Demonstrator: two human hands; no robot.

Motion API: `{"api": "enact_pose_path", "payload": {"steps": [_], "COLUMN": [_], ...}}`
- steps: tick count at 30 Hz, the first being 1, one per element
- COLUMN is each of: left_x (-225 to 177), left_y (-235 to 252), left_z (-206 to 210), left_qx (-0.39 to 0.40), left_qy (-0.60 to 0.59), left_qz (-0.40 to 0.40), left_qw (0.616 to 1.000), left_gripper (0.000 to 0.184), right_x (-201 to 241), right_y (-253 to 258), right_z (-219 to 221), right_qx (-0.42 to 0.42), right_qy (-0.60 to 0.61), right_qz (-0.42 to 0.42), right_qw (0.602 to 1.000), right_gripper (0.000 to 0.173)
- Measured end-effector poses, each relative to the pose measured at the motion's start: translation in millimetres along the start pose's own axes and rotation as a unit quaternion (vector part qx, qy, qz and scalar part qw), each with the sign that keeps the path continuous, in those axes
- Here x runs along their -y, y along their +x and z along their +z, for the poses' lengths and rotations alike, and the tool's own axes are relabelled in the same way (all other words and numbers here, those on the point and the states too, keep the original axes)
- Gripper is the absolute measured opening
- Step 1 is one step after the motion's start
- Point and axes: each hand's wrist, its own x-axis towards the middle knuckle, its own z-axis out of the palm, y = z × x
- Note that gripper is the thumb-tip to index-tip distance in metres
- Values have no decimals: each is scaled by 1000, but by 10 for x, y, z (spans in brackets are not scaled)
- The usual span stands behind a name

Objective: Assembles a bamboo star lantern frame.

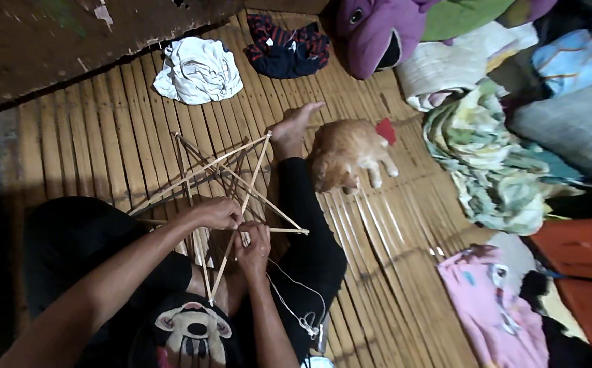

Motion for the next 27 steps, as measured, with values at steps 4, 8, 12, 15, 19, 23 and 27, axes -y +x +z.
{"api": "enact_pose_path", "payload": {"steps": [4, 8, 12, 15, 19, 23, 27], "left_x": [-25, -40, 20, -2, 11, -21, 5], "left_y": [-16, -35, -57, -69, -73, -78, -112], "left_z": [2, 10, 66, 151, 292, 375, 365], "left_qx": [-5, -16, -55, -132, -210, -248, -260], "left_qy": [-11, -28, -99, -202, -282, -199, -108], "left_qz": [-25, -46, -55, -99, -113, -126, -96], "left_qw": [1000, 998, 992, 965, 929, 940, 955], "left_gripper": [13, 13, 13, 10, 14, 11, 22], "right_x": [26, 38, 38, 41, 31, 44, 44], "right_y": [3, 24, 29, 33, 40, 65, 78], "right_z": [-2, 2, -19, -26, -48, -72, -187], "right_qx": [3, 14, 34, 45, 57, 66, 70], "right_qy": [-1, 7, 18, 21, 20, 6, -6], "right_qz": [3, 7, 8, 2, 12, 8, 5], "right_qw": [1000, 1000, 999, 999, 998, 998, 997], "right_gripper": [6, 10, 14, 14, 21, 19, 18]}}
